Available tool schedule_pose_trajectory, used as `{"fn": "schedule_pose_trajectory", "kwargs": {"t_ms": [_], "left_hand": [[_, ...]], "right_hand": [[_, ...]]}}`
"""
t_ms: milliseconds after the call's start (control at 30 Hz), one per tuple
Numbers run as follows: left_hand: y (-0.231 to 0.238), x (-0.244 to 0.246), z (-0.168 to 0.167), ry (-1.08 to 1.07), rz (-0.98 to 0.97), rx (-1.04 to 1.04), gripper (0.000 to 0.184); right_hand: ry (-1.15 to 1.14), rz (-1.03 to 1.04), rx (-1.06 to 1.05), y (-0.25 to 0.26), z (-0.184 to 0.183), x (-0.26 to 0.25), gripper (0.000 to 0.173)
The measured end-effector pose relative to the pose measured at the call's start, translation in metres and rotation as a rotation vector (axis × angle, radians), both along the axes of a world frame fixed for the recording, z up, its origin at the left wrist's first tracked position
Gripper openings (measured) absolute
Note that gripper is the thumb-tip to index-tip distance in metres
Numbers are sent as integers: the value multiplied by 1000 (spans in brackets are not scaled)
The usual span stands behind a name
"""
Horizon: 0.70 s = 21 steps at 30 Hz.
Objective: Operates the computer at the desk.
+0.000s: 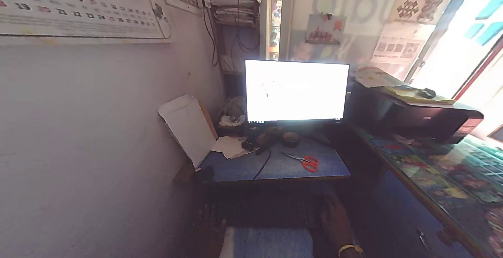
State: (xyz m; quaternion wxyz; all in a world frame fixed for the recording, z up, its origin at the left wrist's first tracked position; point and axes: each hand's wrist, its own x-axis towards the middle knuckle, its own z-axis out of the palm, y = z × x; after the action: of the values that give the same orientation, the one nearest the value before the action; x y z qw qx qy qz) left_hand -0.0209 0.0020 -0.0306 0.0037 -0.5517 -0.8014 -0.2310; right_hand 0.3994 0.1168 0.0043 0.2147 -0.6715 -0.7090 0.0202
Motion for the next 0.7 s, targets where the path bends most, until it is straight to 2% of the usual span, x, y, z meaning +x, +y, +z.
{"fn": "schedule_pose_trajectory", "kwargs": {"t_ms": [100, 200, 500, 700], "left_hand": [[-1, 0, 2, -13, 3, 2, 73], [-1, 1, 3, -3, 11, 1, 73], [1, 1, 4, 3, 11, -25, 74], [-1, 1, 4, 2, 10, -23, 73]], "right_hand": [[11, 3, -11, 2, -1, 1, 48], [-32, 0, -116, 2, -1, 1, 55], [-64, 118, 28, 3, -10, 5, 50], [-27, 114, 14, 3, -7, 3, 48]]}}
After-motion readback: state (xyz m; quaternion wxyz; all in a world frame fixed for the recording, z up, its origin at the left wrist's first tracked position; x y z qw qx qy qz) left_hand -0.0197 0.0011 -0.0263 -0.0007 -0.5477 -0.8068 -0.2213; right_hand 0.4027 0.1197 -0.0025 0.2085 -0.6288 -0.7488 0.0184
